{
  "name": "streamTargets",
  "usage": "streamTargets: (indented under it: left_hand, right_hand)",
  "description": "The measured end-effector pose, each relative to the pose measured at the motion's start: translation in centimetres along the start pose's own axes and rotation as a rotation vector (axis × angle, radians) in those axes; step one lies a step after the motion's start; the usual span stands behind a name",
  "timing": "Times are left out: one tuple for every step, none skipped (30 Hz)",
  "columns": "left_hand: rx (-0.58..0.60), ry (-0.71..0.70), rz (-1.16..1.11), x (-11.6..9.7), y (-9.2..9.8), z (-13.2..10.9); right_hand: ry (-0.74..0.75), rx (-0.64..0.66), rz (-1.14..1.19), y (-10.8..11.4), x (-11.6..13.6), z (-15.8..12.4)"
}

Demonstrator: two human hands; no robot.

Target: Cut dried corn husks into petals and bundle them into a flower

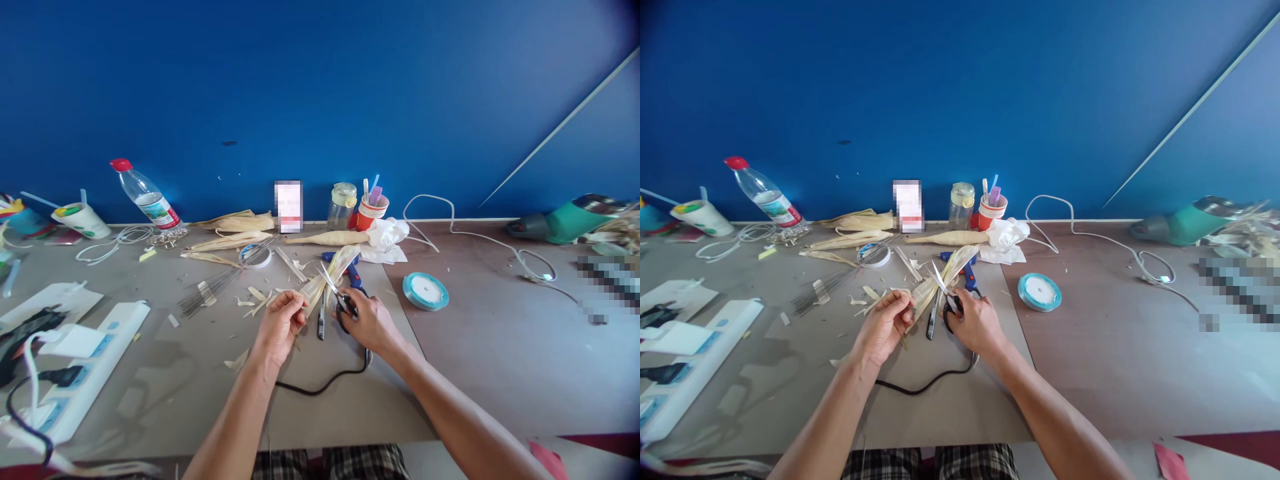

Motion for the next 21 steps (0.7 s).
streamTargets:
  left_hand:
    - [-0.004,0.002,-0.006,0.0,0.0,0.0]
    - [-0.009,0.005,-0.01,0.0,0.1,0.0]
    - [-0.013,0.006,-0.014,0.0,0.1,0.0]
    - [-0.015,0.008,-0.019,0.0,0.1,0.0]
    - [-0.015,0.008,-0.025,0.0,0.1,0.0]
    - [-0.015,0.009,-0.03,0.0,0.0,0.0]
    - [-0.015,0.008,-0.034,0.0,0.0,0.0]
    - [-0.017,0.008,-0.04,0.0,0.0,0.0]
    - [-0.02,0.009,-0.045,0.0,0.0,0.0]
    - [-0.022,0.011,-0.051,0.0,0.0,0.0]
    - [-0.022,0.013,-0.058,0.0,-0.1,0.0]
    - [-0.022,0.015,-0.064,0.0,-0.1,0.0]
    - [-0.022,0.018,-0.071,0.0,-0.1,0.0]
    - [-0.025,0.02,-0.076,0.0,-0.1,0.0]
    - [-0.03,0.023,-0.08,0.0,-0.1,0.0]
    - [-0.037,0.024,-0.084,0.0,-0.1,0.0]
    - [-0.045,0.025,-0.085,0.0,0.0,0.0]
    - [-0.051,0.024,-0.086,0.1,0.0,0.0]
    - [-0.056,0.02,-0.086,0.1,0.0,0.0]
    - [-0.061,0.016,-0.085,0.1,0.0,0.0]
    - [-0.067,0.012,-0.085,0.0,0.0,0.0]
  right_hand:
    - [-0.003,0.006,-0.019,-0.1,-0.1,0.0]
    - [-0.005,0.009,-0.033,-0.2,-0.1,0.0]
    - [-0.005,0.012,-0.044,-0.3,-0.2,0.0]
    - [-0.003,0.017,-0.053,-0.3,-0.2,0.0]
    - [0.0,0.023,-0.059,-0.4,-0.2,-0.1]
    - [0.004,0.03,-0.064,-0.4,-0.2,-0.1]
    - [0.008,0.038,-0.07,-0.4,-0.1,-0.1]
    - [0.015,0.048,-0.073,-0.4,-0.1,-0.2]
    - [0.023,0.059,-0.076,-0.4,0.0,-0.2]
    - [0.032,0.072,-0.077,-0.5,0.0,-0.2]
    - [0.042,0.084,-0.077,-0.5,0.1,-0.3]
    - [0.05,0.095,-0.08,-0.5,0.1,-0.3]
    - [0.057,0.105,-0.084,-0.4,0.2,-0.4]
    - [0.058,0.112,-0.091,-0.4,0.3,-0.4]
    - [0.056,0.115,-0.099,-0.3,0.4,-0.4]
    - [0.056,0.116,-0.106,-0.2,0.4,-0.4]
    - [0.059,0.116,-0.113,-0.2,0.6,-0.5]
    - [0.067,0.117,-0.12,-0.1,0.7,-0.5]
    - [0.078,0.119,-0.128,0.0,0.9,-0.5]
    - [0.088,0.119,-0.139,0.0,1.0,-0.5]
    - [0.097,0.12,-0.154,0.1,1.1,-0.6]
Point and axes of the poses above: each hand's wrist, its own z-axis towards the middle knuckle, its own y-axis out of the back of the hand, x = y × z, the point moved 3 cm from there along z, towards the middle knuckle, and after that the axes turned 2 degrees about y, right-handed, at the moved point
